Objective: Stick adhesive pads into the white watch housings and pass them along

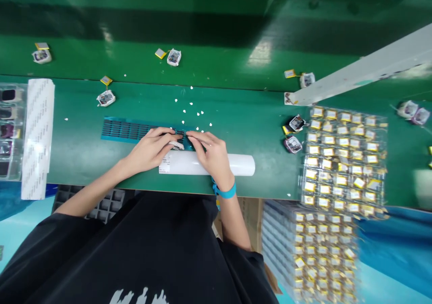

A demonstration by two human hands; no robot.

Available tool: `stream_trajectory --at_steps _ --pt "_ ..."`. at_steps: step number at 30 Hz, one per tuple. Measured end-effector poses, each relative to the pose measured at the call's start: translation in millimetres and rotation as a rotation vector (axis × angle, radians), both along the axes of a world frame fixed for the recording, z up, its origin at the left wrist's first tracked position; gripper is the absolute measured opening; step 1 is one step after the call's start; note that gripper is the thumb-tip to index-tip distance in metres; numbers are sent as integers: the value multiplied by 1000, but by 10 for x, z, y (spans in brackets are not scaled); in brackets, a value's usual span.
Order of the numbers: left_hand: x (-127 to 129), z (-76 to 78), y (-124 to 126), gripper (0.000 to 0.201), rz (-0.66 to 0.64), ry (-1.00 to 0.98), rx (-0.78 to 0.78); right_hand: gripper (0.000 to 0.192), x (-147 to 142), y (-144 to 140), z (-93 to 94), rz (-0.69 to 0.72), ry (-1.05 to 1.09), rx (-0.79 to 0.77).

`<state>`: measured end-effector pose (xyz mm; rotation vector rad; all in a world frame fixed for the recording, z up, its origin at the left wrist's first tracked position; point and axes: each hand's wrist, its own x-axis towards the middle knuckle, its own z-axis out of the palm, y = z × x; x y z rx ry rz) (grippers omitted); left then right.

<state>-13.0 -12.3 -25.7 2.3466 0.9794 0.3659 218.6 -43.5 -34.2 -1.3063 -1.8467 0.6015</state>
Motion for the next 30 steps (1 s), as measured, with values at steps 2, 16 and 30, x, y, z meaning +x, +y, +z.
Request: stream_trajectory --at_steps 2,16,30 --pt "11 -23 -11 29 1 -14 26 24 3 11 -21 35 -13 36" --pt "20 375 -24 16 -17 -462 8 24 9 265 542 -185 -14 328" --pt "-126 139 456 11 792 -1009 -748 40 -303 431 337 128 -110 540"
